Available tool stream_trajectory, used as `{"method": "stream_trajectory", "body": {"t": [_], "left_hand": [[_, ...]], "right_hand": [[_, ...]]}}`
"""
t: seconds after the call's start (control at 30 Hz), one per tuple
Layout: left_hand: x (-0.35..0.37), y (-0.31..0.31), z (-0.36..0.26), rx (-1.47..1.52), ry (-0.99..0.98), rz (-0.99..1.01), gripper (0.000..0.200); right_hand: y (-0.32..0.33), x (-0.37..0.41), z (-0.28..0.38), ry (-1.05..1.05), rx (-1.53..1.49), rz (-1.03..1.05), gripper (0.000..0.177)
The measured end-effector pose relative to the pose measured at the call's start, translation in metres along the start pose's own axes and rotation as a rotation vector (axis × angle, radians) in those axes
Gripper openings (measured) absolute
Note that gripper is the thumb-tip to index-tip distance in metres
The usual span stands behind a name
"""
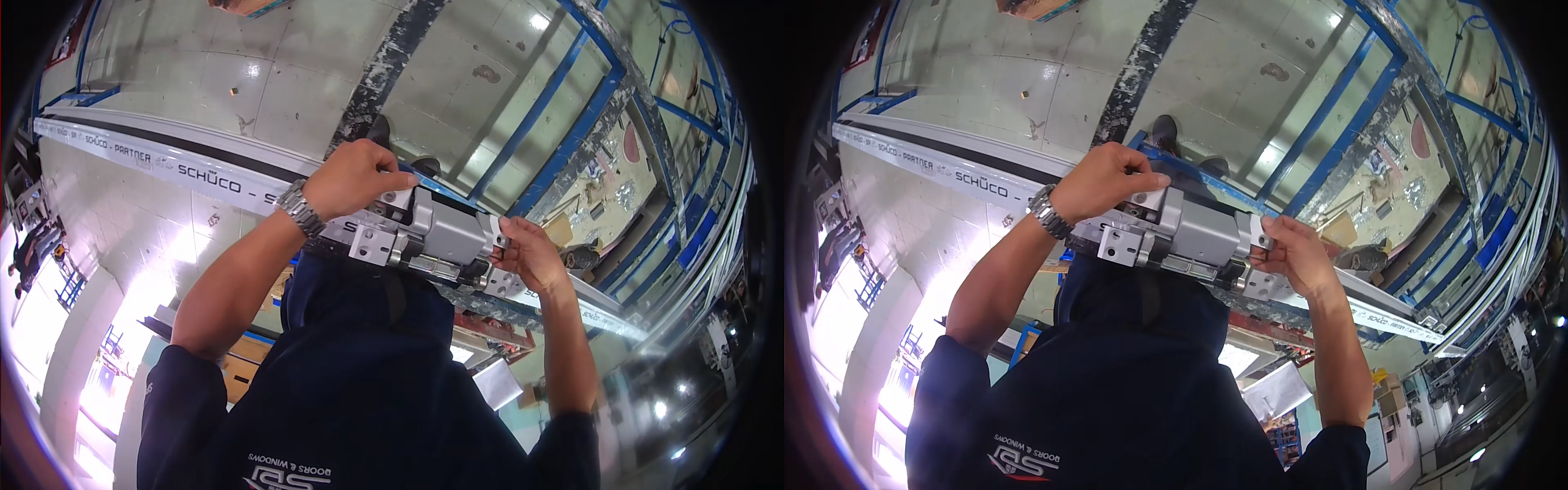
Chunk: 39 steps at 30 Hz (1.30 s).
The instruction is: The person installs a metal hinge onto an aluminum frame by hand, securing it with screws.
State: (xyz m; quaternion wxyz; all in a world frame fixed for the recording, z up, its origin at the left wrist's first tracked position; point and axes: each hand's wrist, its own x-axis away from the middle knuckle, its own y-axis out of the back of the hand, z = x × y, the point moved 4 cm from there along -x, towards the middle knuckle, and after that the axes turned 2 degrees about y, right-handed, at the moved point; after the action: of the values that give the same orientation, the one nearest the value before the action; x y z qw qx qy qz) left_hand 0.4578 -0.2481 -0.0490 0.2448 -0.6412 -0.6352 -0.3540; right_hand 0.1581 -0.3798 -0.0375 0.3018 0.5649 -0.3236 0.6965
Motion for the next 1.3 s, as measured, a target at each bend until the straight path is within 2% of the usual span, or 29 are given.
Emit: {"method": "stream_trajectory", "body": {"t": [0.2, 0.37, 0.53, 0.67, 0.8, 0.9, 1.03, 1.07, 1.17, 1.2, 1.3], "left_hand": [[-0.002, -0.002, 0.001, -0.070, -0.090, -0.084, 0.038], [0.002, -0.002, -0.005, -0.036, -0.032, -0.002, 0.033], [0.008, -0.003, -0.014, -0.053, -0.110, 0.020, 0.029], [0.014, -0.004, -0.014, -0.025, -0.017, 0.062, 0.024], [0.014, -0.008, -0.012, 0.086, 0.023, 0.054, 0.021], [0.010, -0.009, -0.016, 0.011, -0.032, 0.093, 0.019], [0.007, -0.011, -0.020, 0.046, -0.003, 0.113, 0.015], [0.005, -0.012, -0.020, 0.040, -0.032, 0.094, 0.016], [0.001, -0.016, -0.013, 0.016, -0.108, 0.040, 0.017], [0.001, -0.017, -0.014, 0.033, -0.013, 0.092, 0.016], [0.000, -0.020, -0.013, 0.085, -0.041, 0.084, 0.021]], "right_hand": [[0.001, -0.011, 0.003, 0.062, -0.048, 0.034, 0.026], [0.005, -0.014, 0.000, 0.071, -0.039, 0.044, 0.024], [0.002, 0.002, -0.006, 0.183, -0.034, -0.037, 0.027], [0.000, 0.017, -0.009, 0.344, 0.004, 0.018, 0.029], [-0.002, 0.010, -0.008, 0.293, 0.002, 0.010, 0.032], [0.001, -0.003, -0.013, 0.238, -0.034, 0.057, 0.032], [0.003, -0.008, -0.012, 0.214, 0.007, 0.060, 0.028], [0.008, -0.012, -0.015, 0.236, 0.098, 0.039, 0.028], [0.004, -0.009, -0.012, 0.235, 0.025, 0.051, 0.029], [0.006, -0.012, -0.014, 0.254, 0.050, 0.060, 0.030], [0.010, -0.015, -0.013, 0.247, 0.144, 0.042, 0.029]]}}
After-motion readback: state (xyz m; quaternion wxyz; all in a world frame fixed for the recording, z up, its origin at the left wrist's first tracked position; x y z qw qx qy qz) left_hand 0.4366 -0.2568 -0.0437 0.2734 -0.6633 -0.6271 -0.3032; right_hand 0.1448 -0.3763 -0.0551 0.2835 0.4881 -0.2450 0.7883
